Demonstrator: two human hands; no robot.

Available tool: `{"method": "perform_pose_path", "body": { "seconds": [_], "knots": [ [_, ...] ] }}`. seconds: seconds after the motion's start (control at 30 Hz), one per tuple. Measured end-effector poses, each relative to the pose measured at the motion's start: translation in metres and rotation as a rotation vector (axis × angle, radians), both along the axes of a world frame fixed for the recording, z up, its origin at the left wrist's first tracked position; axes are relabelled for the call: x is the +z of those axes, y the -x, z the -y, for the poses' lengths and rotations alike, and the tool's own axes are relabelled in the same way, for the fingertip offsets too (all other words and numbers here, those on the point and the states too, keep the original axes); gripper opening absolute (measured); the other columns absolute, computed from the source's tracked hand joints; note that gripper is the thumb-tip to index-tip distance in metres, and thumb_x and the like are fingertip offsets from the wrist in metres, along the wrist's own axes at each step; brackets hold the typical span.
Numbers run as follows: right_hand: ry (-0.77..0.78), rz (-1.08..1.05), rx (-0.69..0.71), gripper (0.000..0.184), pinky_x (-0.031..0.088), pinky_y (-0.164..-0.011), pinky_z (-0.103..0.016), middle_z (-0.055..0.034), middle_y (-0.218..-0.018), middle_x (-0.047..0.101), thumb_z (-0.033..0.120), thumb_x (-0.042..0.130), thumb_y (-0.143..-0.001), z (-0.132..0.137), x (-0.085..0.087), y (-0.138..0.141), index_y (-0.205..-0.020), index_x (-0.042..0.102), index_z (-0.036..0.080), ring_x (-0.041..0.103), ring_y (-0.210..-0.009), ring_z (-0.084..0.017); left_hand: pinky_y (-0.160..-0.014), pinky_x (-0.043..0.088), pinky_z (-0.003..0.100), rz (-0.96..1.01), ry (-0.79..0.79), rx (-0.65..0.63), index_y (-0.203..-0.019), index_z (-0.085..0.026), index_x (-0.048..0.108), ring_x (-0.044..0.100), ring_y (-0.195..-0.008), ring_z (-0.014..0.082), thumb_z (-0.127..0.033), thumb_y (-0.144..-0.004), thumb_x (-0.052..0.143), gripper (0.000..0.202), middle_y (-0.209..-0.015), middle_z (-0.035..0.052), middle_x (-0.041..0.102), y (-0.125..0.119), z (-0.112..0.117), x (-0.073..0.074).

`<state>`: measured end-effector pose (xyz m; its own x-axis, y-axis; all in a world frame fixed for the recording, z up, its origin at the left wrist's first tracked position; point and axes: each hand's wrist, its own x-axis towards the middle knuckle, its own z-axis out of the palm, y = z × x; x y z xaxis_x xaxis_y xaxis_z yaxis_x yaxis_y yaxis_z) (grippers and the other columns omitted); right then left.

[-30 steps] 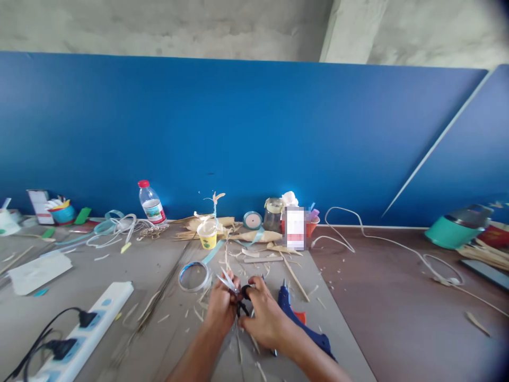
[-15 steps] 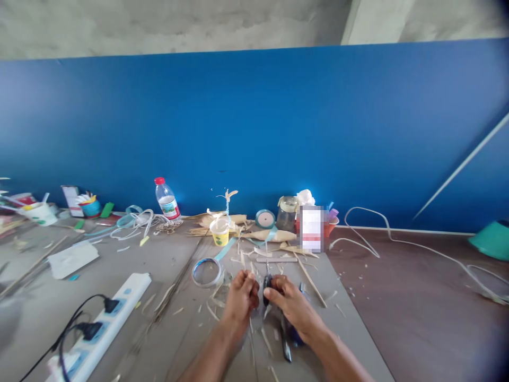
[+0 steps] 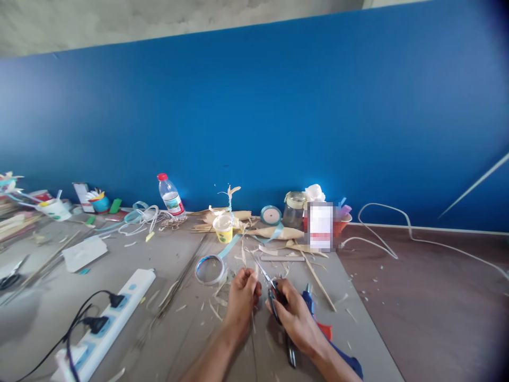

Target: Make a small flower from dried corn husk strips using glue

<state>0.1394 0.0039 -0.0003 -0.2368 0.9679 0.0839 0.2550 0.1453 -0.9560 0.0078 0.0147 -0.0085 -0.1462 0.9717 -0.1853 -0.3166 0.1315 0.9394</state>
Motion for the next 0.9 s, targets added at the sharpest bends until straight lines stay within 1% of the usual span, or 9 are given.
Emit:
{"method": "perform_pose_path", "body": {
  "seconds": [0.1,0.17,0.27,0.37,0.5,0.6,0.73,0.9],
  "knots": [
    [-0.138,0.135,-0.001,0.007,0.038,-0.062,-0.025,0.0003,-0.072,0.047,0.022,0.048,-0.076,0.005,-0.001,0.002,-0.071,0.046,0.019,0.044,-0.067,-0.014,-0.041,0.020,0.018,0.072,-0.027,-0.014,-0.073,-0.019,0.044,0.030,-0.040,0.0040,-0.035,-0.075,0.057,0.021,-0.047,-0.0080,0.042,0.000,0.003,0.004],
    [-0.214,0.207,-0.009,0.008,0.038,-0.061,-0.025,0.0000,-0.072,0.047,0.019,0.046,-0.076,0.007,-0.001,0.002,-0.069,0.043,0.020,0.044,-0.065,-0.013,-0.042,0.020,0.017,0.122,-0.040,-0.022,-0.072,-0.019,0.044,0.029,-0.040,0.0040,-0.036,-0.075,0.058,0.022,-0.047,-0.0077,0.042,0.000,0.004,0.008],
    [-0.277,0.272,-0.008,0.010,0.039,-0.060,-0.025,-0.0001,-0.072,0.046,0.016,0.046,-0.075,0.009,0.000,0.002,-0.067,0.040,0.020,0.045,-0.064,-0.013,-0.042,0.020,0.018,0.182,-0.040,-0.041,-0.069,-0.018,0.044,0.028,-0.040,0.0040,-0.036,-0.074,0.060,0.025,-0.047,-0.0069,0.043,-0.001,0.006,0.013],
    [-0.297,0.303,-0.003,0.008,0.040,-0.061,-0.026,-0.0009,-0.074,0.046,0.016,0.047,-0.074,0.010,0.001,0.002,-0.070,0.042,0.020,0.047,-0.066,-0.014,-0.043,0.021,0.018,0.238,-0.035,-0.028,-0.069,-0.018,0.045,0.030,-0.042,0.0043,-0.034,-0.072,0.063,0.025,-0.049,-0.0066,0.042,-0.002,0.006,0.014],
    [-0.311,0.318,-0.010,0.008,0.041,-0.060,-0.026,-0.0014,-0.074,0.048,0.014,0.048,-0.073,0.010,0.003,0.003,-0.071,0.043,0.020,0.049,-0.065,-0.015,-0.043,0.019,0.018,0.286,-0.052,-0.026,-0.068,-0.018,0.045,0.025,-0.042,0.0041,-0.034,-0.072,0.064,0.025,-0.048,-0.0078,0.038,-0.003,0.006,0.012],
    [-0.306,0.330,-0.012,0.009,0.042,-0.061,-0.026,-0.0019,-0.074,0.049,0.013,0.047,-0.073,0.011,0.003,0.004,-0.071,0.043,0.020,0.049,-0.066,-0.015,-0.043,0.018,0.018,0.290,-0.043,-0.035,-0.066,-0.017,0.044,0.023,-0.041,0.0041,-0.035,-0.071,0.065,0.028,-0.045,-0.0085,0.035,-0.003,0.007,0.013],
    [-0.295,0.346,-0.017,0.008,0.043,-0.062,-0.028,-0.0027,-0.075,0.049,0.013,0.045,-0.075,0.011,-0.001,0.004,-0.072,0.042,0.020,0.049,-0.067,-0.016,-0.043,0.019,0.019,0.275,-0.022,-0.040,-0.065,-0.018,0.044,0.024,-0.040,0.0042,-0.035,-0.070,0.065,0.029,-0.043,-0.0082,0.036,-0.002,0.008,0.017],
    [-0.298,0.347,-0.015,0.008,0.043,-0.064,-0.029,-0.0035,-0.076,0.050,0.012,0.044,-0.076,0.010,-0.005,0.006,-0.074,0.044,0.020,0.050,-0.069,-0.017,-0.044,0.021,0.019,0.288,-0.024,-0.055,-0.066,-0.017,0.045,0.029,-0.040,0.0041,-0.033,-0.070,0.066,0.027,-0.043,-0.0071,0.040,-0.002,0.009,0.018]
  ]
}}
